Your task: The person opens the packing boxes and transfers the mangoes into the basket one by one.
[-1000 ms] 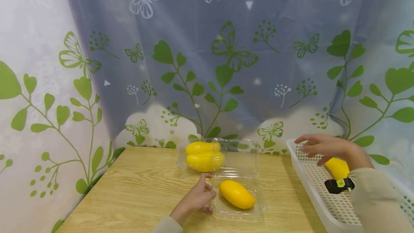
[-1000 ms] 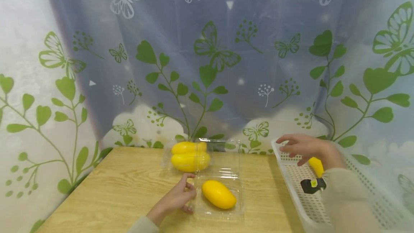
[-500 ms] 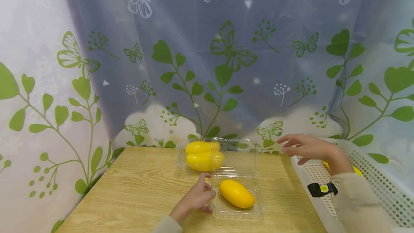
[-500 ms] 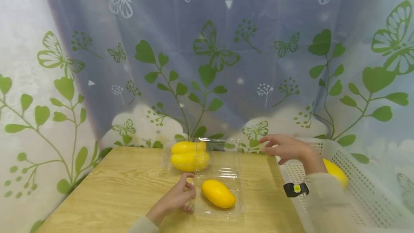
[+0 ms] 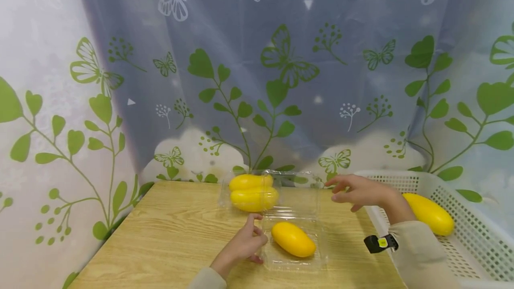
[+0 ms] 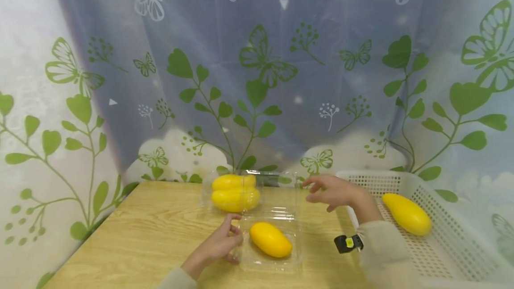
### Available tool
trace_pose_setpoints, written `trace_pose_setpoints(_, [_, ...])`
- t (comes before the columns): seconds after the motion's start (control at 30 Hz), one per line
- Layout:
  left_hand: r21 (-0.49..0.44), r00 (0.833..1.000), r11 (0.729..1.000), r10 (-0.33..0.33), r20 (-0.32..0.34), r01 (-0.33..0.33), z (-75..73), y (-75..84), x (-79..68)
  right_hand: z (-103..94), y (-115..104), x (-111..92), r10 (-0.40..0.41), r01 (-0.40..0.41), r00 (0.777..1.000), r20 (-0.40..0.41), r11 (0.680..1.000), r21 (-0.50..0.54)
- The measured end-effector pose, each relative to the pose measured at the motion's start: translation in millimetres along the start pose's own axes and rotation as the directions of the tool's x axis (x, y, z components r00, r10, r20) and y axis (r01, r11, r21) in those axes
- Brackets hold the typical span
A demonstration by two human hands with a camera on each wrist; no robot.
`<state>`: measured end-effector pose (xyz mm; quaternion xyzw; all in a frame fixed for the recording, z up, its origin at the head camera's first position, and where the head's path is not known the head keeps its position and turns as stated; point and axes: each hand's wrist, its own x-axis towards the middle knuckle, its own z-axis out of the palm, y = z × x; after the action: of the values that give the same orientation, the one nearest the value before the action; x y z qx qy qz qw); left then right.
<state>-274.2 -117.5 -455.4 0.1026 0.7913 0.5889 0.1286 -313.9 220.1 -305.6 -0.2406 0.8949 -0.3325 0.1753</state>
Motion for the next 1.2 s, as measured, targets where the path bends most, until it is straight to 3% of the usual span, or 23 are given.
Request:
trace_pose_setpoints(0.47, [-0.004,1.0,1.0,0.009,-0.001,-0.009,-1.1,1.3,0.3,27.8,-3,15,-0.002,0.002,0.999,0.038,1.0,-0.005])
trace_pose_setpoints(0.83, [-0.002,1.0,1.0,0.007,-0.022,-0.007,-0.4,1.1,0.5,49.1,-14,31,-0.038,0.042,0.998,0.057,0.997,-0.067])
trace_pose_setpoints(1.2, [0.014,1.0,1.0,0.0,0.0,0.0,0.7,2.5,-2.3,65.8,-17,43,-0.004,0.011,0.997,0.081,0.996,-0.091])
